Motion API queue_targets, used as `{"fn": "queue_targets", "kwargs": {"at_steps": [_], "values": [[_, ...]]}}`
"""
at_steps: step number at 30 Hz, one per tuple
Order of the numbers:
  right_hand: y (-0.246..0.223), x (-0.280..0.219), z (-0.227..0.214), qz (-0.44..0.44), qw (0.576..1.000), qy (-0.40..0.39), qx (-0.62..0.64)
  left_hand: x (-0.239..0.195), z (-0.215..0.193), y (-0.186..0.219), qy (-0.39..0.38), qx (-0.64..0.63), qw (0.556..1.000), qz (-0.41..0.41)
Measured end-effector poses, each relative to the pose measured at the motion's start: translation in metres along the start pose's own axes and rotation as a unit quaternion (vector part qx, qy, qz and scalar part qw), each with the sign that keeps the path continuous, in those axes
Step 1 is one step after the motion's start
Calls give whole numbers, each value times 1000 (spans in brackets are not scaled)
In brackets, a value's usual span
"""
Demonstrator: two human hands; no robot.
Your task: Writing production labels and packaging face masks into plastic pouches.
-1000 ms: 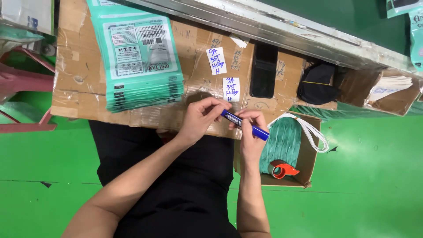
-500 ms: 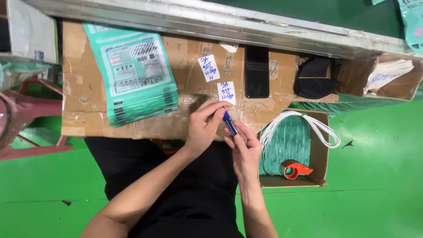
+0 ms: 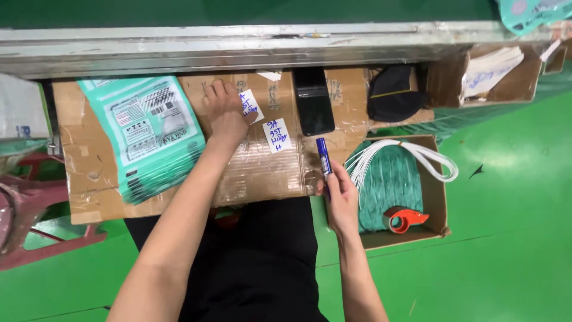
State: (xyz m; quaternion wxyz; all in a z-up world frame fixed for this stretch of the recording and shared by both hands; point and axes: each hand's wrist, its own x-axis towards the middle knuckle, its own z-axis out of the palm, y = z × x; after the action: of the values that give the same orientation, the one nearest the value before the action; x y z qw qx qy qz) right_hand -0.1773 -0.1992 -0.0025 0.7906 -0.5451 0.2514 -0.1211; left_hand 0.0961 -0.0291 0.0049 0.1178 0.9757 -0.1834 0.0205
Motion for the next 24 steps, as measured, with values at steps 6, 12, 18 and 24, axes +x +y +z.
{"fn": "queue_targets", "kwargs": {"at_steps": [6, 12, 18, 24], "values": [[8, 27, 33, -34, 994, -74, -68, -1, -1, -2, -25, -63, 998, -17], [4, 63, 92, -226, 855, 78, -461, -12, -4, -14, 1, -235, 972, 10], [-12, 68, 112, -245, 844, 93, -469, -42, -46, -10, -20, -310, 949, 44], [18, 88, 75, -115, 973, 16, -201, -57, -73, 4, -247, -436, 863, -69]]}}
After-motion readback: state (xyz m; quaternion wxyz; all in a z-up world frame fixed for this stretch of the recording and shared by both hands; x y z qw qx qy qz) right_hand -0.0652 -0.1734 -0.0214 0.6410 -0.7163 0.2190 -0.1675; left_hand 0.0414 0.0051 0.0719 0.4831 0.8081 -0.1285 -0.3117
